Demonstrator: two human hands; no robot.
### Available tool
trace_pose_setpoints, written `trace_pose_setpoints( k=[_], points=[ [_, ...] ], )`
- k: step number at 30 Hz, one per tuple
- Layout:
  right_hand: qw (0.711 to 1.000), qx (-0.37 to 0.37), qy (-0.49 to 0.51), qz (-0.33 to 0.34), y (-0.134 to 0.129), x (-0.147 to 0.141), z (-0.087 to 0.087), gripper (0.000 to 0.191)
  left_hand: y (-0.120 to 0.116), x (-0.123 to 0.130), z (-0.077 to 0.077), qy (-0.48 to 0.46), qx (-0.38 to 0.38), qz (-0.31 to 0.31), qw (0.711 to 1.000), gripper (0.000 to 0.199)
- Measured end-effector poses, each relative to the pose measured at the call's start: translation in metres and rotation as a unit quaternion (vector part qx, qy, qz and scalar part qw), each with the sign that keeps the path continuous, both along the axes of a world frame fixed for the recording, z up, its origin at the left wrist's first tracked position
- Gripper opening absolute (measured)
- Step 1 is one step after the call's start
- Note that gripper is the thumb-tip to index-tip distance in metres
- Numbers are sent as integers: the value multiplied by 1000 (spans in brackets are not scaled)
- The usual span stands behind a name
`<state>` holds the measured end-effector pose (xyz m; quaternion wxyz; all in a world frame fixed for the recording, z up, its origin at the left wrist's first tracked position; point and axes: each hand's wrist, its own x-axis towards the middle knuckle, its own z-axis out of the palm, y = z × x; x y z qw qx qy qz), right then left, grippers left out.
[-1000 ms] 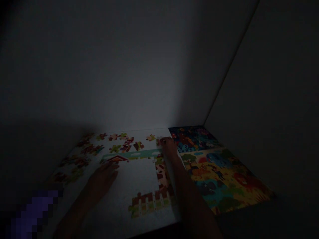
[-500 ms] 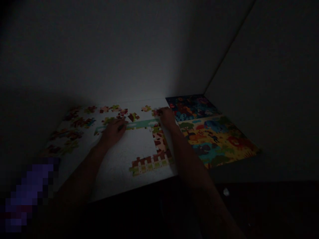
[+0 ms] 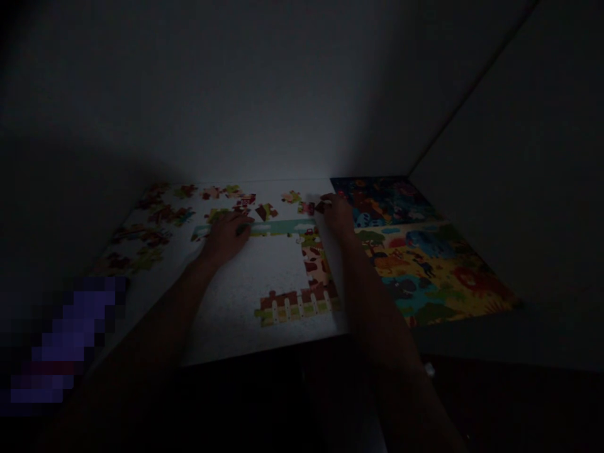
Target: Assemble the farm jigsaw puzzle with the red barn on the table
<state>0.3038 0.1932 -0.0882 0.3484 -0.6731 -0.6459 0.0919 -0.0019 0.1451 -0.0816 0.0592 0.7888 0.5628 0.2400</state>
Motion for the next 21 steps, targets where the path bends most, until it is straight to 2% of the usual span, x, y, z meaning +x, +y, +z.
trace_pose_setpoints(
  k=[3,6,9,14,21],
  points=[
    [999,-23,-15,-25,-2,6,2,31,0,-1,-2,-7,8,2,1000,31],
    [998,-51,-22,25,-4,6,3,29,1,-1,-2,-11,4,9,1000,33],
    [998,-37,2,55,-4,2,3,32,1,-1,-1,-5,-1,31,1000,33],
    [997,-37,61,-20,-4,5,8,36,4,-4,-4,-7,33,74,997,35],
    [996,-5,66,-57,-4,13,10,34,9,-9,-12,-2,72,109,991,47]
  ],
)
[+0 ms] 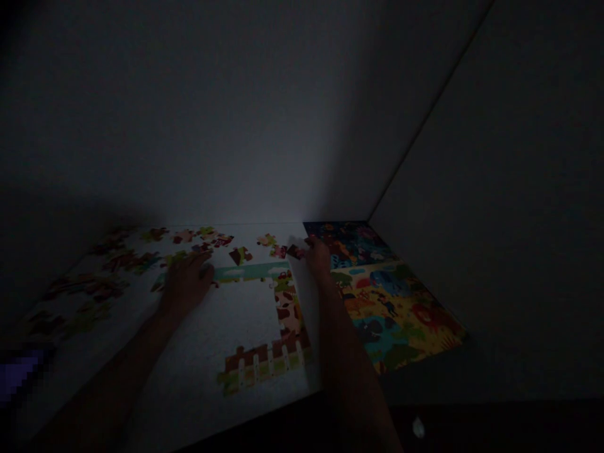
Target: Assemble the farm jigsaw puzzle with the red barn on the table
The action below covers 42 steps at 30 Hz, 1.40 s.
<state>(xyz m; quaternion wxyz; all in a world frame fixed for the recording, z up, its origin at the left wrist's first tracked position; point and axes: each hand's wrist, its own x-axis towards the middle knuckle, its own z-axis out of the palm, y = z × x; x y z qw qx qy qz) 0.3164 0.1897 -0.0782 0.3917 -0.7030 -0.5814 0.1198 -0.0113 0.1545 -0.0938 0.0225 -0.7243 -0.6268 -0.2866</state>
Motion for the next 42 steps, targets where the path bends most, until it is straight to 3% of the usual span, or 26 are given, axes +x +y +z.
trace_pose_setpoints(
  k=[4,11,22,32,37,42],
  points=[
    [998,-37,-35,35,1,-8,-2,33,0,-1,-1,-2,-12,4,1000,44],
    [984,-38,-136,109,-4,-36,-6,38,-4,4,2,6,-16,-24,1000,37],
    [977,-66,-191,74,-12,-48,-6,38,-7,7,1,0,-22,-117,993,32],
    [980,-90,-165,66,-7,-49,1,38,-8,7,4,-7,-27,-125,992,31],
    [978,-100,-175,52,10,-74,11,43,-10,8,5,-6,-37,-121,992,30],
    [973,-114,-198,19,19,-102,8,53,-10,8,5,-8,-48,-121,991,30]
  ],
)
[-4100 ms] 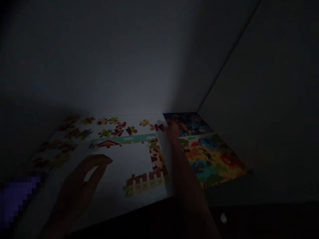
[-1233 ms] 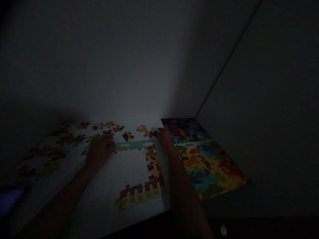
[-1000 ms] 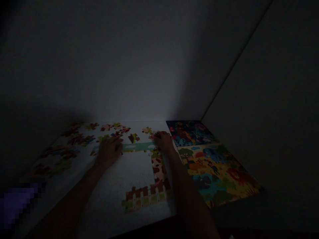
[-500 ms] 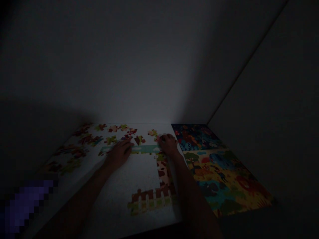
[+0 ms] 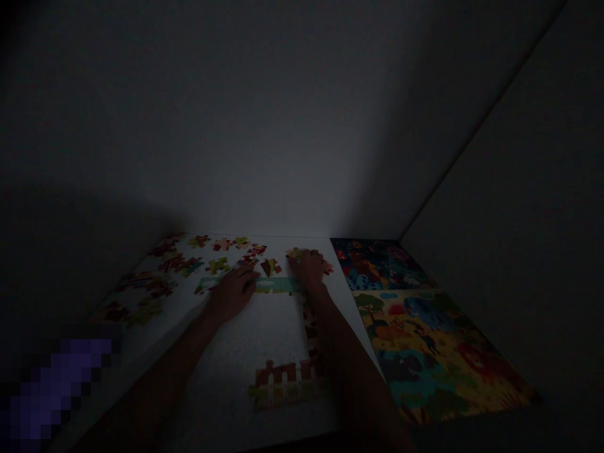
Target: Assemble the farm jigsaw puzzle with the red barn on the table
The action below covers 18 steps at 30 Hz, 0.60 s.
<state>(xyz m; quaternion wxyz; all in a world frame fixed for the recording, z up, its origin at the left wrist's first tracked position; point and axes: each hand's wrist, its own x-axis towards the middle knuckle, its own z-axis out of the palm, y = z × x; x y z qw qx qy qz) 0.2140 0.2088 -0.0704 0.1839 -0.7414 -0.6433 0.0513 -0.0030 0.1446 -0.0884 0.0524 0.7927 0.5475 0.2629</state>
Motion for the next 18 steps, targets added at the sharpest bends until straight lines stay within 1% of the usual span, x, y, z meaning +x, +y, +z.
trace_pose_setpoints(
  k=[3,9,12,15,18],
  points=[
    [1000,17,14,-20,0,-3,-5,51,0,0,0,-1,1,0,1000,30],
    [996,20,79,-44,8,4,-13,47,0,0,1,1,-3,0,1000,30],
    [990,41,127,-48,12,7,-17,48,0,0,1,-1,-1,-1,1000,29],
    [976,70,204,-23,15,11,-22,42,0,0,0,-2,3,-1,1000,29],
    [945,91,315,15,16,14,-25,37,1,1,-1,-2,5,1,1000,28]
  ],
)
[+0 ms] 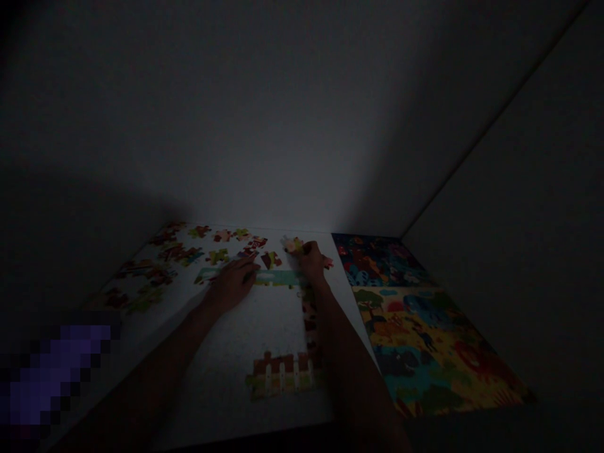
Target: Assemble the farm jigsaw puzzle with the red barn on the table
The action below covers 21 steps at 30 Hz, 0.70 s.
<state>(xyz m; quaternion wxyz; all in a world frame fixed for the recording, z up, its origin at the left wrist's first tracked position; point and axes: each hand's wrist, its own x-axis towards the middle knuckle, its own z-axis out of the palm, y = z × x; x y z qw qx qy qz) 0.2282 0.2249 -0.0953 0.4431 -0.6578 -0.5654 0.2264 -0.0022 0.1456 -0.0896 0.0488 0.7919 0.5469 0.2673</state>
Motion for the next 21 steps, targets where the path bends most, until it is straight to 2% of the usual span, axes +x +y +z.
trace_pose_setpoints(
  k=[3,6,12,21],
  points=[
    [992,10,121,36,0,2,1,42,0,0,-1,-7,5,-3,1000,29],
    [980,4,189,61,-2,5,7,47,0,0,0,-15,9,-9,1000,29],
    [981,-1,184,64,-11,9,16,41,-1,0,5,-6,-26,-6,1000,30],
    [980,9,179,92,-9,13,9,28,0,3,5,-3,-47,-8,999,30]
  ],
)
